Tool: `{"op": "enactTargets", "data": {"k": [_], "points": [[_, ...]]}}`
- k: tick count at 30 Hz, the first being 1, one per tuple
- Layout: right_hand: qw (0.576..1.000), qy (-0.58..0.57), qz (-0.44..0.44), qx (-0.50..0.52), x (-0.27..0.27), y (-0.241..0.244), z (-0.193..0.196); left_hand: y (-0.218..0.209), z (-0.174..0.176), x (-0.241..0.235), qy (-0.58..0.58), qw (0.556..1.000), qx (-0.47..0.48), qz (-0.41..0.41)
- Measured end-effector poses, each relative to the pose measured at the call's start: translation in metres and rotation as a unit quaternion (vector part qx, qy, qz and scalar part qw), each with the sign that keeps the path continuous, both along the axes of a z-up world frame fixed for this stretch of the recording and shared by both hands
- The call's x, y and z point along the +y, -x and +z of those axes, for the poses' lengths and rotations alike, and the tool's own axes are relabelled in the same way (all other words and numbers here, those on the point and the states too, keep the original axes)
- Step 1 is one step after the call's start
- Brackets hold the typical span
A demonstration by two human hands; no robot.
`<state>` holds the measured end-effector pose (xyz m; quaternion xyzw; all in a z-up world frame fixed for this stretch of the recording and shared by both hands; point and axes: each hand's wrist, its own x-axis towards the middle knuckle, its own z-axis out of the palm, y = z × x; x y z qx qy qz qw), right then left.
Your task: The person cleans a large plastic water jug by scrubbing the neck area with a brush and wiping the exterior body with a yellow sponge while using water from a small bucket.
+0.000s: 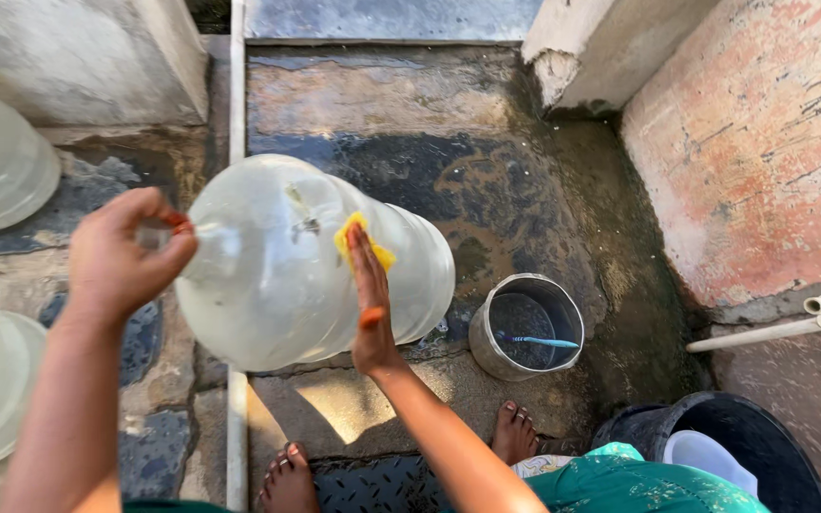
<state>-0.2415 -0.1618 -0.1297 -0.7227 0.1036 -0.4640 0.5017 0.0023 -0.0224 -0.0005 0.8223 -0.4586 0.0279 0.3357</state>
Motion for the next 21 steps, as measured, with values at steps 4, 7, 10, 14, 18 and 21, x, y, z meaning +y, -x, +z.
{"op": "enactTargets", "data": {"k": [4, 7, 10, 14, 18, 21], "points": [[0.967, 0.045, -0.220, 0.116, -0.054, 0.011, -0.077, -0.007, -0.006, 0.004, -0.001, 1.000, 0.010, -0.014], [0.941, -0.122, -0.274, 0.156, -0.106, 0.057, -0.164, -0.011, -0.008, 0.004, 0.005, 0.999, 0.022, -0.024], [0.890, -0.381, -0.215, 0.127, -0.129, 0.082, -0.237, -0.017, -0.008, 0.003, 0.005, 1.000, 0.015, -0.021], [0.774, -0.625, -0.096, 0.016, -0.163, 0.096, -0.273, -0.016, 0.001, -0.005, -0.030, 0.996, 0.065, 0.055], [0.780, -0.621, -0.057, 0.048, -0.174, 0.096, -0.233, -0.014, 0.006, -0.012, -0.095, 0.986, -0.007, 0.140], [0.822, -0.564, -0.065, 0.047, -0.164, 0.086, -0.196, -0.027, -0.015, -0.008, -0.094, 0.981, -0.001, 0.170]]}}
